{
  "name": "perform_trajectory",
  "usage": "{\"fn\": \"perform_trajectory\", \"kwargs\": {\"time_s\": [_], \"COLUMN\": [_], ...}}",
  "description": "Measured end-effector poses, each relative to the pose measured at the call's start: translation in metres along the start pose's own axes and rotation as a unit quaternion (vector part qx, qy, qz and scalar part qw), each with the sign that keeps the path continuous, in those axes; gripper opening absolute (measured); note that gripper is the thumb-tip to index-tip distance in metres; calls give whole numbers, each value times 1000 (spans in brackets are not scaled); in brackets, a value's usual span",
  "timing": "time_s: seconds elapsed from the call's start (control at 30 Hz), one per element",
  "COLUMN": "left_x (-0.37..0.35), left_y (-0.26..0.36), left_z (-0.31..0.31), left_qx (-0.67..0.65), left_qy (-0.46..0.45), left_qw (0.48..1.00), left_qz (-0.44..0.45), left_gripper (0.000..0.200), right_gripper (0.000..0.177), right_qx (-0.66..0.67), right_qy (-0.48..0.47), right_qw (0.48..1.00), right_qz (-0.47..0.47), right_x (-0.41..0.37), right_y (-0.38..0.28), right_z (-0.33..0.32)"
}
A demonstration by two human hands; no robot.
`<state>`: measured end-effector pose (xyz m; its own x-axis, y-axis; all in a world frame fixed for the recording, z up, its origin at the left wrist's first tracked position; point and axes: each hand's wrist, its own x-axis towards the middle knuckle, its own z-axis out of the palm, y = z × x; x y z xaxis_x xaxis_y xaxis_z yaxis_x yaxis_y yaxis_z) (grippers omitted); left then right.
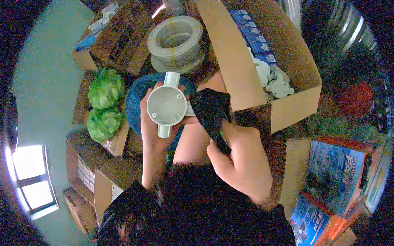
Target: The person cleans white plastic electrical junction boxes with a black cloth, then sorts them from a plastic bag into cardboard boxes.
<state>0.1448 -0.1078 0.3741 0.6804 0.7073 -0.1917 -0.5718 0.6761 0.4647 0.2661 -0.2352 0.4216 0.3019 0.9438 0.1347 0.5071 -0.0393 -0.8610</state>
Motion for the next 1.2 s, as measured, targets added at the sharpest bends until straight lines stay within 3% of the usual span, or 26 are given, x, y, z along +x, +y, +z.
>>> {"fn": "perform_trajectory", "kwargs": {"time_s": [0.1, 0.2, 0.3, 0.33, 0.43, 0.57, 0.6, 0.77, 0.9, 0.93, 1.07, 1.13, 1.2], "left_x": [-1, 2, 7, 8, 4, 0, 3, -3, -7, -7, -11, -4, 0], "left_y": [-1, -6, -11, -11, -16, -26, -23, -21, -23, -23, -15, -13, -11], "left_z": [5, -12, -14, -11, -8, -9, -13, -3, -13, -11, 11, -3, -4], "left_qx": [-1, 33, 63, 81, 115, 219, 290, 170, 333, 302, 210, 264, 208], "left_qy": [20, 21, 38, 76, 71, 118, 123, 154, 152, 137, 95, 120, 85], "left_qw": [1000, 998, 993, 988, 981, 943, 913, 938, 885, 898, 940, 919, 943], "left_qz": [3, 39, 97, 108, 136, 219, 260, 259, 286, 291, 252, 268, 246], "left_gripper": [31, 39, 33, 25, 21, 19, 21, 23, 25, 26, 27, 28, 26], "right_gripper": [14, 17, 22, 22, 20, 18, 20, 23, 24, 24, 20, 17, 14], "right_qx": [-3, -34, -27, -22, -55, -145, -144, -121, -143, -148, -29, 68, 86], "right_qy": [4, 1, 6, -22, -80, -42, -34, -42, -35, -41, -64, -64, -60], "right_qw": [1000, 999, 997, 999, 995, 988, 989, 990, 987, 986, 997, 996, 994], "right_qz": [14, -20, -79, -42, 27, 25, 22, 63, 66, 68, 37, 2, 15], "right_x": [1, -2, -1, 0, 5, 17, 18, 23, 22, 21, 18, 12, 9], "right_y": [-12, -13, -6, -10, -18, -18, -17, -20, -19, -18, -8, -3, -6], "right_z": [0, 3, 13, 14, 21, 42, 44, 51, 54, 55, 44, 33, 24]}}
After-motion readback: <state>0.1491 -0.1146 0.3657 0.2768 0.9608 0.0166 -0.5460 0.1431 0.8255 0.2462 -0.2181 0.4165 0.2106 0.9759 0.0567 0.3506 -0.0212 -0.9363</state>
